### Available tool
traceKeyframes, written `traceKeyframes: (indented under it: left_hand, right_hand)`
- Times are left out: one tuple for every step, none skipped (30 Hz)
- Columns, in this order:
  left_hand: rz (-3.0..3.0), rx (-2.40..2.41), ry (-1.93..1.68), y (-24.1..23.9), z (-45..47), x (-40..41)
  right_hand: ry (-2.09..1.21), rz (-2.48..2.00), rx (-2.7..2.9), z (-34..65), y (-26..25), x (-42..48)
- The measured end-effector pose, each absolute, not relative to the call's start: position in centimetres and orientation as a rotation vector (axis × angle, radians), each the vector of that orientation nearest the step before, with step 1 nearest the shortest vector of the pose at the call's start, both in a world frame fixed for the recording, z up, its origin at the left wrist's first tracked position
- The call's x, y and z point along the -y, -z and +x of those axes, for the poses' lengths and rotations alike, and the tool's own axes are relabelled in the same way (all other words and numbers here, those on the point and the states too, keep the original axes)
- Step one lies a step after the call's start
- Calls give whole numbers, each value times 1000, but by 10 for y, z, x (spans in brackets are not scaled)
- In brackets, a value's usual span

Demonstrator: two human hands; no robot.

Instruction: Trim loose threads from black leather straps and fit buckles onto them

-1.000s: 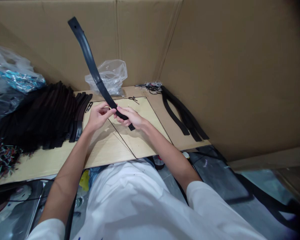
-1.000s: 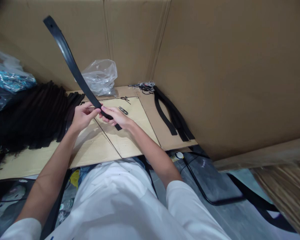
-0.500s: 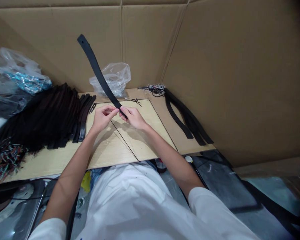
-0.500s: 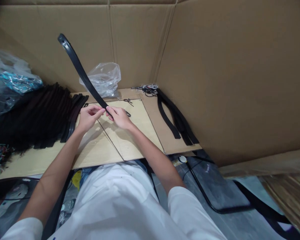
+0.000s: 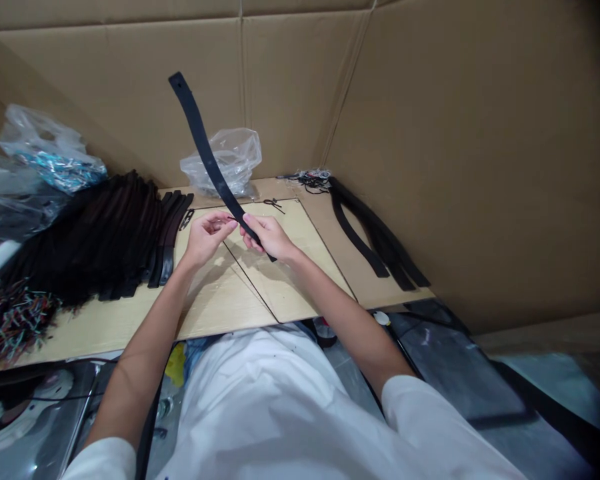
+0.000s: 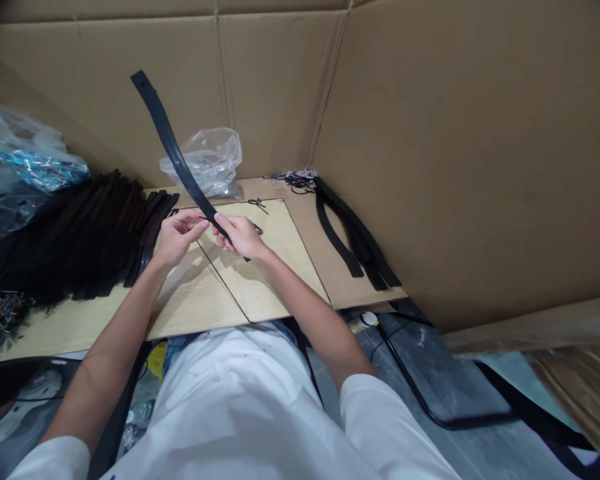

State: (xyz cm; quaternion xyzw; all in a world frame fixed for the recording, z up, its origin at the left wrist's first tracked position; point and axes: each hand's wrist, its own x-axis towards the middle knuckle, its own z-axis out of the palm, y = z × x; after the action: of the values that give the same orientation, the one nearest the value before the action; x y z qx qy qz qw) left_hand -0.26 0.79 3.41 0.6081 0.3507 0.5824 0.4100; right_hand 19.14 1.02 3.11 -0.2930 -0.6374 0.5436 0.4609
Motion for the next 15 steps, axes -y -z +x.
traceKeyframes:
  left_hand:
    - [1519, -874, -1458, -34, -3, -9]
    - [1507, -865, -1445, -34, -4, -9]
    - [1495, -855, -1427, -34, -4, -10]
    - [1486, -843, -1407, -35, -4, -10]
    - [1484, -828, -1385, -36, -5, -10]
    - [1491, -811, -1359, -38, -5, -9]
    - [1505, -791, -1332, -39, -6, -8]
    - [1523, -768, -1304, -41, -7, -6]
    - [1541, -747, -1277, -42, -7, -4]
    - [1558, -730, -1250, -44, -8, -2]
    - [1574, -718, -1229, -45, -8, -1]
    - [1584, -713, -1220, -45, -8, 1]
    - [1589, -717, -1225, -46, -8, 2]
    - [1589, -729, -1241, -46, -7, 3]
    - [1585, -747, -1268, -46, -6, 3]
  right_hand:
    - [-1340, -723, 1566, 191, -31, -10]
    - [-1353, -722, 1560, 191, -32, -9]
    - [-1376, -715, 1553, 192, -32, -8]
    - [-1410, -701, 1546, 192, -33, -7]
    - [-1452, -681, 1538, 192, -34, -6]
    - [-1504, -654, 1532, 193, -34, -4]
    - [-1564, -623, 1525, 194, -35, -3]
    - [-1635, -587, 1520, 195, -35, -2]
    - [-1717, -550, 1519, 196, -36, -1]
    - [-1808, -515, 1528, 197, -36, 0]
    - [-1901, -487, 1549, 197, -36, 0]
    - [-1979, -474, 1582, 197, -37, 1]
    - [-2019, -480, 1613, 197, -37, 1]
    - [-2013, -504, 1640, 197, -37, 1]
    - [-1962, -542, 1652, 196, -37, 0]
